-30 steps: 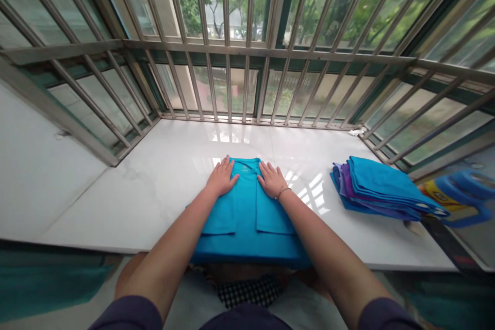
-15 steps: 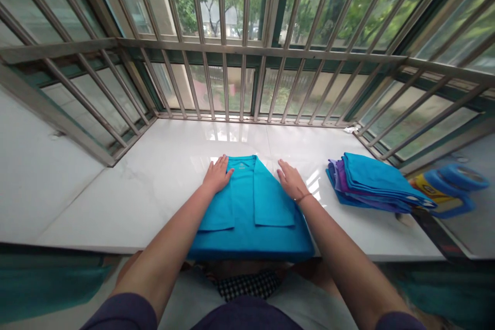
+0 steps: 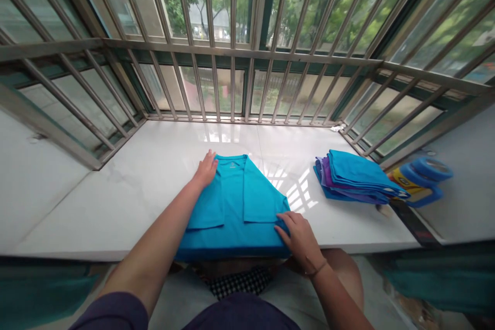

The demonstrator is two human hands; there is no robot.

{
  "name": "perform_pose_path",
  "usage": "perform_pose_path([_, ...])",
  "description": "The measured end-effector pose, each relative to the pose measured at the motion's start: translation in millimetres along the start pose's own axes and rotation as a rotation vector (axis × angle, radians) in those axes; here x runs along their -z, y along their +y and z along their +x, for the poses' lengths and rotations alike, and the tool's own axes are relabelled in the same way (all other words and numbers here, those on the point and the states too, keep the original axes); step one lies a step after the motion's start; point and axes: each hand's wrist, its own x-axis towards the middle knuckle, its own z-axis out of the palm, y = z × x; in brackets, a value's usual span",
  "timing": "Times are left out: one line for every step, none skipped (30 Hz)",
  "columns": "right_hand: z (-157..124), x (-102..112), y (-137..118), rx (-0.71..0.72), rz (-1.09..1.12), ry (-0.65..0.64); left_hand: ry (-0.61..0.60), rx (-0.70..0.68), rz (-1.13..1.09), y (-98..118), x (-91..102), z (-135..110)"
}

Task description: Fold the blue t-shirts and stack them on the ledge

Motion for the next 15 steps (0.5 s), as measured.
perform_pose_path([2, -3, -2, -0.009, -0.016, 0.008, 0.101, 0.025, -0.125, -1, 9.5, -2])
perform_pose_path([4, -5, -2, -0.02, -0.031, 0.014, 0.211, 0.048, -0.253, -3, 21.0, -7])
perform_pose_path([6, -8, -2, -0.029, -0.043, 0.018, 0.317, 0.072, -0.377, -6, 34.4, -14])
perform_pose_path([7, -10, -2, -0.034, -0.05, 0.02, 0.41, 0.097, -0.489, -10, 48.9, -24])
perform_pose_path([9, -12, -1, -0.034, -0.053, 0.02, 0.485, 0.124, -0.582, -15, 63.8, -37])
perform_pose_path([10, -13, 1, -0.028, -0.052, 0.021, 0.548, 0.152, -0.65, -20, 78.4, -51])
perform_pose_path([10, -14, 2, -0.019, -0.05, 0.024, 0.601, 0.175, -0.693, -26, 91.9, -68])
perform_pose_path([10, -16, 3, -0.01, -0.05, 0.03, 0.643, 0.187, -0.71, -31, 103.5, -85])
perform_pose_path([10, -16, 5, -0.002, -0.052, 0.035, 0.668, 0.189, -0.704, -37, 112.9, -104])
perform_pose_path([10, -17, 5, 0.004, -0.054, 0.041, 0.67, 0.187, -0.674, -41, 119.7, -122])
perform_pose_path([9, -17, 6, 0.008, -0.056, 0.045, 0.643, 0.186, -0.611, -45, 123.7, -139])
perform_pose_path([9, -16, 6, 0.011, -0.059, 0.049, 0.587, 0.187, -0.518, -48, 124.8, -156])
perform_pose_path([8, -16, 5, 0.012, -0.058, 0.054, 0.51, 0.186, -0.406, -50, 123.0, -170])
perform_pose_path([8, -15, 3, 0.011, -0.055, 0.062, 0.424, 0.178, -0.291, -50, 118.4, -183])
perform_pose_path([8, -14, 0, 0.01, -0.049, 0.073, 0.338, 0.147, -0.19, -48, 111.1, -194])
